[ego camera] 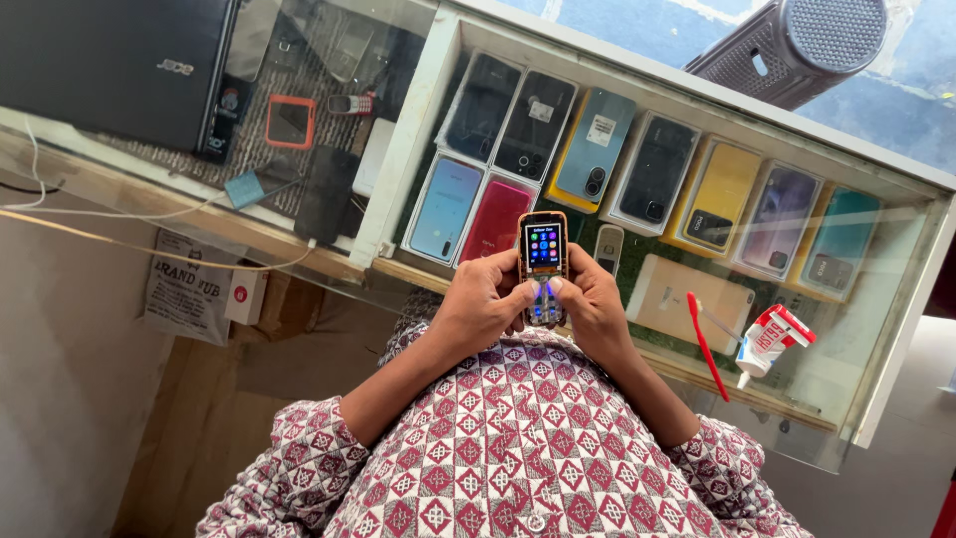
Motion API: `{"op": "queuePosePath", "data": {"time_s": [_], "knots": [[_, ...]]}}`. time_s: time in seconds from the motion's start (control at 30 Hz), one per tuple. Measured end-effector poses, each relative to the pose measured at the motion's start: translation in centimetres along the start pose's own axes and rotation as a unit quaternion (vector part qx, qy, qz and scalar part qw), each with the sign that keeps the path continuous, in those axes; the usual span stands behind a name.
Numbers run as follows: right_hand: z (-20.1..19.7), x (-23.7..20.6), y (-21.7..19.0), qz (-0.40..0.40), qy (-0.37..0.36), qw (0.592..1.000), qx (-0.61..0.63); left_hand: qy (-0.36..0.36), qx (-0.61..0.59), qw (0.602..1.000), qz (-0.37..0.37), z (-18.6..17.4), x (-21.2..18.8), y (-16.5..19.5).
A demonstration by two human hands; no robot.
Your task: The person applies adhesive from a tube onto a keypad component at a glass display counter, then fits the keypad into an opened feature phone and presses it into place. They reassemble the phone, power it on, press keys to test it, and finally wipe the phone with a red brush.
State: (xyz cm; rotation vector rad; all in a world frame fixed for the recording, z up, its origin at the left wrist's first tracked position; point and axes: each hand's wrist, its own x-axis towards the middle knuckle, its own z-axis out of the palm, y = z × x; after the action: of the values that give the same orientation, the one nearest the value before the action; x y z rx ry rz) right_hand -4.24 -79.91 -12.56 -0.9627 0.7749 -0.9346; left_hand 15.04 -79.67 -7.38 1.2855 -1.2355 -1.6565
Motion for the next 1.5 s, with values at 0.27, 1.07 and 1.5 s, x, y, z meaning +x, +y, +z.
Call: {"op": "queuePosePath", "data": {"time_s": [0.27,1.07,1.5], "knots": [[-0.2,-0.1,0.3,0.013,0.041,0.998,-0.042,-0.011,-0.001,0.999,-0.032,0.1,0.7,-0.1],[2.1,-0.5,-0.9,0.016,0.045,0.993,-0.105,-0.025,0.021,0.999,0.012,-1.5,0.4,-0.2],[1.0,-0.4,0.2,-0.004,0.047,0.998,-0.047,-0.051,-0.006,0.999,0.012,-1.4,0.4,-0.4]]}}
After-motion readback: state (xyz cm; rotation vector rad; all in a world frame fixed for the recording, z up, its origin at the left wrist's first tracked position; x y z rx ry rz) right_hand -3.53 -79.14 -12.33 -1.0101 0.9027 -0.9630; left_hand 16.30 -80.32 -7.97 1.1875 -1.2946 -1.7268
